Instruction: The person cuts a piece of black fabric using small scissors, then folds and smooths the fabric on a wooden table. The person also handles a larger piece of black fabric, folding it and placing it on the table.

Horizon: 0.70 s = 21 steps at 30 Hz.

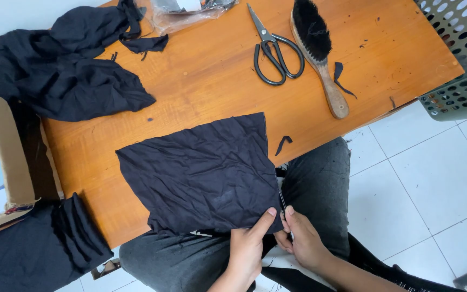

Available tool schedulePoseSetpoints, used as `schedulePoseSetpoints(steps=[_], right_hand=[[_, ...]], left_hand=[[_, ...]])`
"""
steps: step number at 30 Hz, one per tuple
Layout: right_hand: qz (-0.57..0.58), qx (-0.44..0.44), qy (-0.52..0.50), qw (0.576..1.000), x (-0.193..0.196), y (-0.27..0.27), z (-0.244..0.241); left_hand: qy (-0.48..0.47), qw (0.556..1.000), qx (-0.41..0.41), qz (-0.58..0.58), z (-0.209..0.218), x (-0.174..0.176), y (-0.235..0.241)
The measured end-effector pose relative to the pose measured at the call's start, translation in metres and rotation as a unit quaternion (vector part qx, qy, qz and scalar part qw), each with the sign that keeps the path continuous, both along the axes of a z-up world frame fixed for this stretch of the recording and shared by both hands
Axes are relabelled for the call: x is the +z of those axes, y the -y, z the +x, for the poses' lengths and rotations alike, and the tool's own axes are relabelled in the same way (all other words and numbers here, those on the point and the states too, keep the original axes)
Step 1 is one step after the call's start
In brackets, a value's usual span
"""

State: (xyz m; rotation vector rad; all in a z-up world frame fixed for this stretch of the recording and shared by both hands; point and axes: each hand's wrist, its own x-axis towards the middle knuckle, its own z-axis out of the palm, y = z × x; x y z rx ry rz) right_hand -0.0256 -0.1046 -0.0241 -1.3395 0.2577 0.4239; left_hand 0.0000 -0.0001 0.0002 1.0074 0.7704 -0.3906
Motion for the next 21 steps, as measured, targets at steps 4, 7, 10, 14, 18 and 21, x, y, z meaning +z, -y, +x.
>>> schedulePoseSetpoints(steps=[4, 7, 10, 14, 18, 21], right_hand=[[0.028, -0.022, 0.006, 0.999, -0.011, 0.003, -0.002], [0.155, -0.115, -0.005, 0.981, -0.022, 0.006, -0.002], [0.149, -0.183, -0.012, 0.972, -0.019, 0.006, 0.004], [-0.024, -0.206, -0.021, 0.978, -0.013, 0.001, 0.013], [-0.002, -0.198, 0.005, 0.980, -0.006, -0.001, 0.020], [-0.039, -0.202, 0.026, 0.978, -0.009, 0.000, 0.020]], left_hand=[[-0.004, 1.000, 0.001, 0.012, 0.000, -0.003, 0.000], [0.023, 1.000, 0.011, 0.011, 0.002, 0.001, 0.000], [-0.036, 0.999, 0.024, 0.018, 0.006, 0.008, 0.000], [-0.037, 0.999, 0.030, -0.020, 0.005, 0.007, -0.003], [-0.034, 0.997, -0.075, 0.015, 0.001, 0.001, -0.009], [0.036, 0.930, -0.363, 0.050, -0.005, -0.003, -0.022]])
